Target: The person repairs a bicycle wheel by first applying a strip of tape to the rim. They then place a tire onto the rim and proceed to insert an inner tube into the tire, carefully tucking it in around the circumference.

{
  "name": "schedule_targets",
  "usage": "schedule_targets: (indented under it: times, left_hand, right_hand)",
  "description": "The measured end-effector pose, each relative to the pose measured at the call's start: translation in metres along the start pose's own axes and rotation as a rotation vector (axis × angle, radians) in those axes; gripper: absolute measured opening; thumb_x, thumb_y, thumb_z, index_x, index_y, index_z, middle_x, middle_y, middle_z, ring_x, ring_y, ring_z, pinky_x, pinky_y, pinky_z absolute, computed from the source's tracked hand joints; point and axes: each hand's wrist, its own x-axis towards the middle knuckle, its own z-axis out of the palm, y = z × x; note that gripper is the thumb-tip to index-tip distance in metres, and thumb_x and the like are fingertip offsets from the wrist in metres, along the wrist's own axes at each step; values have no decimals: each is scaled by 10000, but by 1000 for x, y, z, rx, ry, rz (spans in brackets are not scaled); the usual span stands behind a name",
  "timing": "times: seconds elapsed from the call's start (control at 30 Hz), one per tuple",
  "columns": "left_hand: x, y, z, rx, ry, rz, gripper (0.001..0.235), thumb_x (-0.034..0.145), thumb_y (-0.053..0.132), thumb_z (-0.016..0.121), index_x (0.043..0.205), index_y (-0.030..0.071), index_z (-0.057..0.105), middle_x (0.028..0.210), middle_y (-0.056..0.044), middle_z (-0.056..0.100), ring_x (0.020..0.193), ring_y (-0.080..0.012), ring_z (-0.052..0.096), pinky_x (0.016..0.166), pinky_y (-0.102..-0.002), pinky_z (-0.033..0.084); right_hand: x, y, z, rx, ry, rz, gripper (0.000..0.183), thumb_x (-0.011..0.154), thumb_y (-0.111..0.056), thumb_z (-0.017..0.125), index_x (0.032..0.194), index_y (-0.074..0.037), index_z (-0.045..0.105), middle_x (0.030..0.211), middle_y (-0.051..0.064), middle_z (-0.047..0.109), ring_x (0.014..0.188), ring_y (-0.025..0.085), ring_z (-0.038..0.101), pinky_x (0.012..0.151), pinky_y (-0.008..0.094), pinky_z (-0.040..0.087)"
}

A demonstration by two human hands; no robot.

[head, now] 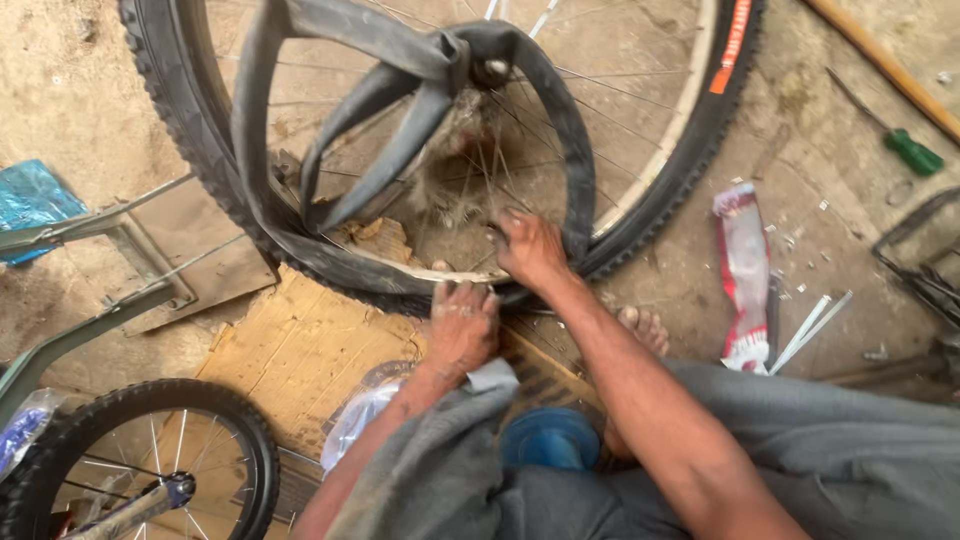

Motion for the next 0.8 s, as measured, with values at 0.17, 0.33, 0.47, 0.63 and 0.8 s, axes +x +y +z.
schedule_targets:
  times: [0.17, 0.33, 0.47, 0.63, 0.8]
  left_hand:
    - [-22, -26, 30, 96, 207, 49, 250, 852, 180, 639, 1070, 75, 702, 1141, -116, 681, 1145, -300, 602, 985, -546, 435]
    - [-30, -29, 48, 186, 180, -21, 287, 878, 176, 646, 1155, 130, 705, 1166, -77, 667, 1160, -303, 572, 1006, -512, 443]
    - [-33, -20, 37, 185, 160, -106, 286, 797, 176, 642, 1076, 163, 706, 1140, -57, 677, 1142, -345, 573, 909, -523, 411]
    - [-30, -25, 40, 216, 149, -6, 321, 855, 161, 625, 1163, 110, 699, 1116, -71, 667, 1140, -279, 592, 1081, -476, 401]
    - [-28, -26, 44, 208, 143, -7, 294, 880, 163, 622, 1159, 107, 696, 1099, -70, 676, 1130, -265, 601, 1099, -478, 393]
  right_hand:
    - [-14, -5, -2, 410, 122, -126, 182, 900, -171, 737, 1051, -78, 702, 955, 129, 748, 849, 315, 745, 743, 419, 581]
    - [-35, -21, 9, 313, 228, -27, 153, 973, -151, 706, 1091, -63, 664, 928, 125, 739, 807, 243, 734, 718, 375, 590]
    - [-41, -30, 3, 581, 150, 125, 166, 973, -118, 669, 1131, -69, 685, 957, 79, 742, 786, 176, 726, 705, 336, 629]
    - [-47, -32, -2, 675, -176, 135, 207, 937, -116, 714, 1134, -59, 733, 931, 82, 780, 772, 132, 726, 730, 295, 620]
    - [-47, -27, -1, 665, -61, 37, 196, 950, -129, 714, 1125, -40, 728, 983, 82, 789, 847, 128, 758, 787, 289, 629]
